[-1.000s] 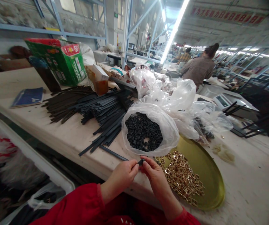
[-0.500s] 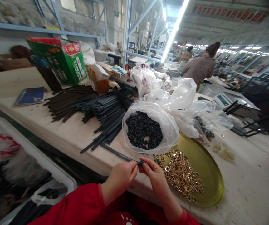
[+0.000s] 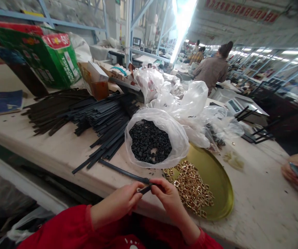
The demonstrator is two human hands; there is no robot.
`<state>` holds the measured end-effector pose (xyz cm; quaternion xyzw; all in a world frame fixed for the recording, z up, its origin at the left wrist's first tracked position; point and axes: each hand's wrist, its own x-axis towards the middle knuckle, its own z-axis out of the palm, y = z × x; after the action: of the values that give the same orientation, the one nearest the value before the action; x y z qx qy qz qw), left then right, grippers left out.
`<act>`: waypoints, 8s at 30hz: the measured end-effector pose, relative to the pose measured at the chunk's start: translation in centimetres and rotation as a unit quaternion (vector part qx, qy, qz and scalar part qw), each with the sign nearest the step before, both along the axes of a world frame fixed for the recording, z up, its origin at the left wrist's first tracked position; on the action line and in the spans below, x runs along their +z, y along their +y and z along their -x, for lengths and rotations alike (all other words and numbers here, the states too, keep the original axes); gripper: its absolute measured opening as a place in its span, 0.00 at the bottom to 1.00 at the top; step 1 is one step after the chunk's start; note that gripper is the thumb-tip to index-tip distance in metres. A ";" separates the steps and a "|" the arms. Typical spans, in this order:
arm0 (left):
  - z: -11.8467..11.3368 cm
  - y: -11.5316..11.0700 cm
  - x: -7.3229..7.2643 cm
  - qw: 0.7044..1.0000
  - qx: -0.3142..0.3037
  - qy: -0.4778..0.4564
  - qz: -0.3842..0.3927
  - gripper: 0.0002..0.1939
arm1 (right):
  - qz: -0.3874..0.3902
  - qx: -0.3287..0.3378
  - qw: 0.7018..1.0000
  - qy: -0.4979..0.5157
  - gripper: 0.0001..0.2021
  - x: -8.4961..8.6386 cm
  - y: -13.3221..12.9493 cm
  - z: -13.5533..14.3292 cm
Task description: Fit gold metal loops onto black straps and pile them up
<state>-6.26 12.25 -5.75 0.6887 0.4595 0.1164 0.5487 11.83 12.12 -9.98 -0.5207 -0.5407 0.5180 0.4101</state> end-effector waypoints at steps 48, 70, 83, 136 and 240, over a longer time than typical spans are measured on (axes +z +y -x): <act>-0.1 -2.2 0.7 0.994 0.090 -0.042 -0.047 0.08 | 0.116 -0.134 0.962 0.206 0.11 2.0 -3.3 3.7; 0.0 -1.8 -0.3 0.979 0.120 -0.134 0.095 0.12 | 0.142 -0.060 0.962 0.225 0.13 1.5 -4.7 3.5; -0.1 -2.5 -0.5 0.987 0.149 -0.055 0.018 0.11 | -0.106 -0.066 0.983 -0.132 0.04 0.9 -5.6 3.1; -0.5 -1.0 0.0 0.974 0.203 0.000 -0.096 0.11 | 0.041 -0.015 0.996 0.081 0.11 2.4 -0.5 3.0; 2.4 -3.3 1.1 0.985 -0.050 -0.018 0.163 0.13 | -0.032 0.201 0.963 -0.180 0.10 2.5 -6.0 1.4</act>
<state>-8.62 8.97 -4.65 0.6100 0.4271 0.0246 0.6670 10.45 6.08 -7.47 -0.4725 -0.7152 0.4701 0.2103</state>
